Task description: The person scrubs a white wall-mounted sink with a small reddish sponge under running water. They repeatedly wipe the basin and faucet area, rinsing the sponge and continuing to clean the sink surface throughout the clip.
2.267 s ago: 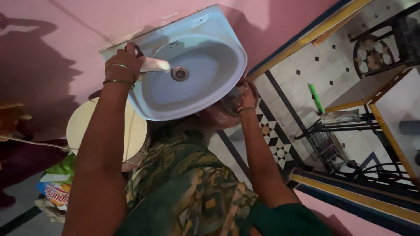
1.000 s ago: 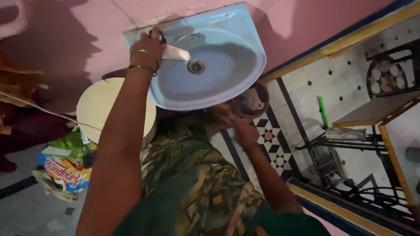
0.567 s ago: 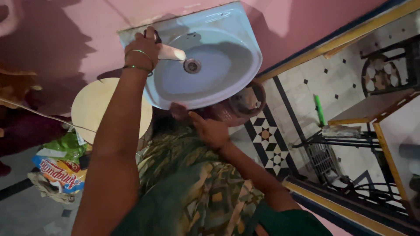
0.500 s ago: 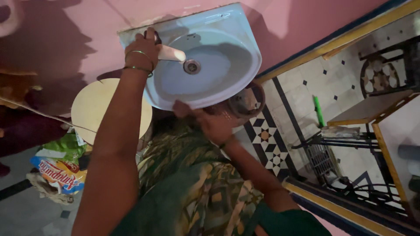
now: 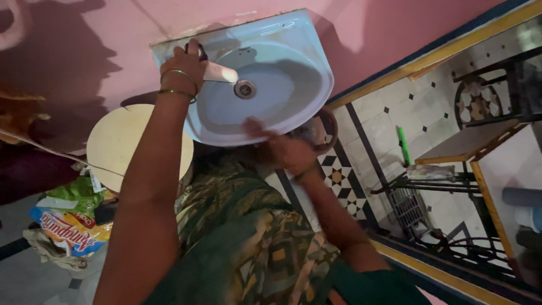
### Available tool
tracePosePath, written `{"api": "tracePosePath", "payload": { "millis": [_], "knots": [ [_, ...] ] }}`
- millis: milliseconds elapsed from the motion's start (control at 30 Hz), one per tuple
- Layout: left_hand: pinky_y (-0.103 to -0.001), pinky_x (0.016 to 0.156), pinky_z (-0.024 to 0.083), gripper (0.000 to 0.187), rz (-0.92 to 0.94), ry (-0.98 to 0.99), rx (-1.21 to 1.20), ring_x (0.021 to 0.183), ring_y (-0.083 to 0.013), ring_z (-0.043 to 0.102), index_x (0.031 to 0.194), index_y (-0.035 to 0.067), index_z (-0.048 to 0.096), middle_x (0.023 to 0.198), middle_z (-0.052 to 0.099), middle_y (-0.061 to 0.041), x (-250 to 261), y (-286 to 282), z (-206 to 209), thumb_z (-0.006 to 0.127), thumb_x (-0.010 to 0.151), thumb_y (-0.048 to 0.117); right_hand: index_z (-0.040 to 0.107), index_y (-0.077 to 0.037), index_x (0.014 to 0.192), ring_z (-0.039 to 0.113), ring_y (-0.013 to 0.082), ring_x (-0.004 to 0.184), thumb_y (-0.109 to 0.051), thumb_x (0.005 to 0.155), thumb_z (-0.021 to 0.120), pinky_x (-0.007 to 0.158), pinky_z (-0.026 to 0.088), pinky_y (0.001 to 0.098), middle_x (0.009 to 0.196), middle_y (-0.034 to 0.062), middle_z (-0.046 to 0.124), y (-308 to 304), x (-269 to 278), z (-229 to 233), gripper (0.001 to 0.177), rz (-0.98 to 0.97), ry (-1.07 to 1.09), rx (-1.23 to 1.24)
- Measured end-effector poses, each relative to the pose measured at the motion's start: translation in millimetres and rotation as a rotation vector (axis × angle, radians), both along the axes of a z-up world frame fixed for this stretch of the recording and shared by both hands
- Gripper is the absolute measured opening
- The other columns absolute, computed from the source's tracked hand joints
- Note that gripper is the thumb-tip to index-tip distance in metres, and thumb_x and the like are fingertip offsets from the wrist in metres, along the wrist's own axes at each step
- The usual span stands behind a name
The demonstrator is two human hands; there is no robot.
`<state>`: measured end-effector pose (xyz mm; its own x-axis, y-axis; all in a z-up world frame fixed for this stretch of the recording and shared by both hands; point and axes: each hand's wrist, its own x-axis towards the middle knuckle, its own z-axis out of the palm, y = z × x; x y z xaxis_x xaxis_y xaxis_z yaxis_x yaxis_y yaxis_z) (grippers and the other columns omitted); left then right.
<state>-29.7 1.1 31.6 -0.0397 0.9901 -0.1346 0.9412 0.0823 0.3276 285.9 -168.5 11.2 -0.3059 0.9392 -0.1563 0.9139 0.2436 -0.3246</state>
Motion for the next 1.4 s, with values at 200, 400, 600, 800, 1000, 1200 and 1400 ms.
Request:
{"api": "tracePosePath", "payload": {
  "millis": [200, 400, 600, 800, 1000, 1200, 1400],
  "knots": [
    [-0.056, 0.084, 0.054, 0.060, 0.007, -0.019, -0.002, 0.107, -0.0458, 0.066, 0.150, 0.015, 0.036, 0.131, 0.056, -0.023, 1, -2, 4, 0.060, 0.102, 0.041, 0.040, -0.029, 0.159, 0.069, 0.0380, 0.069, -0.032, 0.107, 0.051, 0.061, 0.055, 0.0523, 0.091, 0.0199, 0.073, -30, -10, -7, 0.053, 0.107, 0.127, 0.065],
    [-0.056, 0.085, 0.054, 0.058, 0.010, -0.054, -0.020, 0.107, -0.0468, 0.066, 0.149, 0.016, 0.036, 0.129, 0.056, -0.024, 0, 0, 3, 0.059, 0.102, 0.041, 0.048, -0.026, 0.142, 0.069, 0.0443, 0.074, -0.036, 0.101, 0.051, 0.062, 0.052, 0.0594, 0.087, 0.0199, 0.073, 28, 111, 8, 0.042, -0.296, -0.206, 0.085],
    [-0.056, 0.085, 0.054, 0.057, 0.000, -0.019, 0.004, 0.108, -0.0472, 0.066, 0.146, 0.015, 0.038, 0.126, 0.059, -0.024, -2, 0, 3, 0.060, 0.102, 0.043, 0.052, -0.032, 0.140, 0.070, 0.0441, 0.080, -0.038, 0.105, 0.043, 0.068, 0.053, 0.0588, 0.088, 0.0186, 0.074, 56, 117, 12, 0.037, -0.399, -0.253, 0.074],
    [-0.056, 0.083, 0.055, 0.054, -0.019, -0.036, 0.041, 0.103, -0.0459, 0.068, 0.145, 0.017, 0.042, 0.123, 0.061, -0.023, -4, -3, 1, 0.061, 0.102, 0.043, 0.047, -0.046, 0.144, 0.073, 0.0404, 0.082, -0.044, 0.105, 0.047, 0.070, 0.056, 0.0545, 0.100, 0.0166, 0.076, 2, 72, -6, 0.039, -0.126, -0.041, 0.120],
    [-0.053, 0.078, 0.056, 0.058, 0.029, 0.044, 0.014, 0.101, -0.0422, 0.069, 0.144, 0.016, 0.041, 0.118, 0.063, -0.022, 4, 0, 5, 0.062, 0.099, 0.047, 0.040, -0.036, 0.155, 0.072, 0.0423, 0.079, -0.043, 0.095, 0.050, 0.066, 0.055, 0.0575, 0.092, 0.0181, 0.074, 60, 112, 21, 0.061, -0.328, -0.377, -0.042],
    [-0.053, 0.079, 0.056, 0.056, 0.082, 0.061, -0.014, 0.104, -0.0411, 0.068, 0.142, 0.021, 0.044, 0.118, 0.064, -0.019, 8, 1, 7, 0.064, 0.097, 0.048, 0.056, -0.038, 0.132, 0.071, 0.0417, 0.085, -0.053, 0.086, 0.059, 0.068, 0.056, 0.0574, 0.128, 0.0083, 0.069, 116, 119, 28, 0.049, -0.220, -0.307, 0.195],
    [-0.050, 0.078, 0.058, 0.053, 0.138, 0.104, -0.054, 0.107, -0.0402, 0.067, 0.138, 0.020, 0.047, 0.120, 0.063, -0.018, 15, 6, 1, 0.069, 0.095, 0.043, 0.051, -0.044, 0.144, 0.068, 0.0431, 0.100, -0.052, 0.101, 0.046, 0.081, 0.055, 0.0593, 0.111, 0.0185, 0.072, 203, 126, -13, 0.044, -0.492, -0.320, 0.037]
  ]
}}
